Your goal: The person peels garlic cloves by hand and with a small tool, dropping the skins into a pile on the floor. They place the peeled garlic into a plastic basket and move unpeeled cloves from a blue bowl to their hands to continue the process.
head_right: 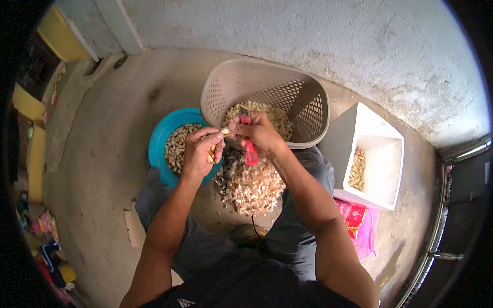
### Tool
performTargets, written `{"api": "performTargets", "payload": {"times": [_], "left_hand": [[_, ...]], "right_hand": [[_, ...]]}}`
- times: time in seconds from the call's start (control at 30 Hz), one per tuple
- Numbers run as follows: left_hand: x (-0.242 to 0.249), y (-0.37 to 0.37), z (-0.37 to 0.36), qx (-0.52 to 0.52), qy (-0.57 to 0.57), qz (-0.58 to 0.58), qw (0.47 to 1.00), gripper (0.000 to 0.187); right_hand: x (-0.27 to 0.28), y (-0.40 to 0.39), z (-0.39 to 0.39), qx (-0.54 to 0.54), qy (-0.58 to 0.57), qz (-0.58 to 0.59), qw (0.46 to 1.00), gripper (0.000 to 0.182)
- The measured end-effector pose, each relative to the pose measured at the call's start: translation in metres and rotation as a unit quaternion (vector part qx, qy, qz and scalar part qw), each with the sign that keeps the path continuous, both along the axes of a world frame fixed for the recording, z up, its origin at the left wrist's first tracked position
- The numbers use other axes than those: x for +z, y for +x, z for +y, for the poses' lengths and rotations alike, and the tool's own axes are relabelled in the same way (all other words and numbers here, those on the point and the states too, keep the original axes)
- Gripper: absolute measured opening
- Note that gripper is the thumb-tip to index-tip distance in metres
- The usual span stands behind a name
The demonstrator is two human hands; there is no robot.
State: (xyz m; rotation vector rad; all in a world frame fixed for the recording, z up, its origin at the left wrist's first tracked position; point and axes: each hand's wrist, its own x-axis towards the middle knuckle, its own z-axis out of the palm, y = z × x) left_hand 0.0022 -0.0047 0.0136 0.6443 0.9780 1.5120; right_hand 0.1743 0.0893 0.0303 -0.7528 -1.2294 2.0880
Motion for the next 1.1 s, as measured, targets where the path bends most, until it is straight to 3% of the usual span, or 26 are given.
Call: {"api": "performTargets", "payload": {"times": [0.1, 0.2, 0.33, 0.47, 0.73, 0.77, 0.87, 1.0, 1.1], "left_hand": [[0.003, 0.002, -0.002, -0.007, -0.011, -0.037, 0.999, 0.008], [-0.002, -0.002, 0.001, 0.021, -0.009, -0.037, 0.999, 0.009], [0.009, 0.001, -0.001, 0.028, -0.011, 0.106, 0.994, 0.012], [0.0, 0.003, -0.002, 0.021, 0.017, 0.156, 0.987, 0.014], [-0.01, 0.001, 0.005, 0.05, -0.032, -0.062, 0.996, 0.011], [-0.011, 0.0, 0.006, 0.052, -0.037, -0.079, 0.995, 0.011], [-0.012, -0.004, 0.006, 0.054, -0.018, -0.039, 0.998, 0.011], [0.0, 0.001, 0.001, 0.047, 0.001, 0.0, 0.999, 0.011], [-0.002, 0.002, 0.002, 0.066, -0.002, -0.027, 0.997, 0.014]], "right_hand": [[-0.006, -0.011, -0.009, -0.012, -0.044, 0.045, 0.998, 0.016], [-0.004, -0.018, -0.015, -0.051, 0.084, -0.064, 0.993, 0.02], [-0.01, -0.022, -0.013, -0.053, 0.268, -0.174, 0.946, 0.024], [-0.002, -0.015, -0.01, 0.01, 0.211, -0.194, 0.958, 0.031], [-0.013, -0.022, -0.012, -0.021, 0.038, -0.056, 0.997, 0.031], [-0.013, -0.022, -0.013, -0.007, 0.063, -0.065, 0.996, 0.031], [-0.009, -0.024, -0.017, 0.024, 0.108, -0.076, 0.991, 0.03], [-0.016, -0.021, -0.009, -0.001, -0.048, 0.015, 0.999, 0.024], [-0.012, -0.016, -0.007, -0.003, -0.073, 0.019, 0.997, 0.024]]}}
